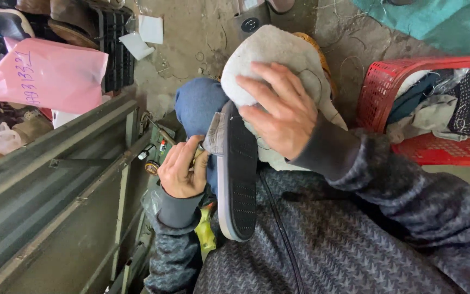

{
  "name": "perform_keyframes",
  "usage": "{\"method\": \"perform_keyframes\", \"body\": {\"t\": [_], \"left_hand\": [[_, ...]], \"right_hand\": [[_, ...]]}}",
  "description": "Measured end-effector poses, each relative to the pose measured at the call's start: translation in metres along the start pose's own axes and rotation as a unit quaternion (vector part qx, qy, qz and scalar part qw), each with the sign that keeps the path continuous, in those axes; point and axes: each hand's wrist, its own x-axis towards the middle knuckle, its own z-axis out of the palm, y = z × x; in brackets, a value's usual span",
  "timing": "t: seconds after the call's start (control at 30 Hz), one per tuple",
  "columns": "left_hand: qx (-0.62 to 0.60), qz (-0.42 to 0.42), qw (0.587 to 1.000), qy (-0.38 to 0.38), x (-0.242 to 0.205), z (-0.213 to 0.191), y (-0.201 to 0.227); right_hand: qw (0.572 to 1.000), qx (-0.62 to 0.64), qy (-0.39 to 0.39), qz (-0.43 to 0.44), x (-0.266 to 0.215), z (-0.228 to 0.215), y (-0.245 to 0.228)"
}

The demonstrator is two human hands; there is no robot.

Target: Repairing various sandals by hand-stitching the straps and soles using a needle and thread.

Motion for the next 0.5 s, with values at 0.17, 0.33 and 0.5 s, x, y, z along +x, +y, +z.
{"method": "perform_keyframes", "body": {"t": [0.17, 0.33, 0.5], "left_hand": [[-0.15, -0.149, 0.97, -0.12, -0.012, 0.002, -0.007], [-0.076, -0.054, 0.994, -0.049, 0.01, 0.0, 0.005], [0.109, 0.055, 0.992, 0.039, 0.017, -0.002, 0.028]], "right_hand": [[0.994, 0.098, -0.047, 0.018, -0.011, -0.021, -0.007], [0.83, 0.516, -0.162, 0.139, -0.011, -0.056, -0.01], [0.901, 0.374, -0.11, 0.192, -0.017, -0.028, -0.013]]}}
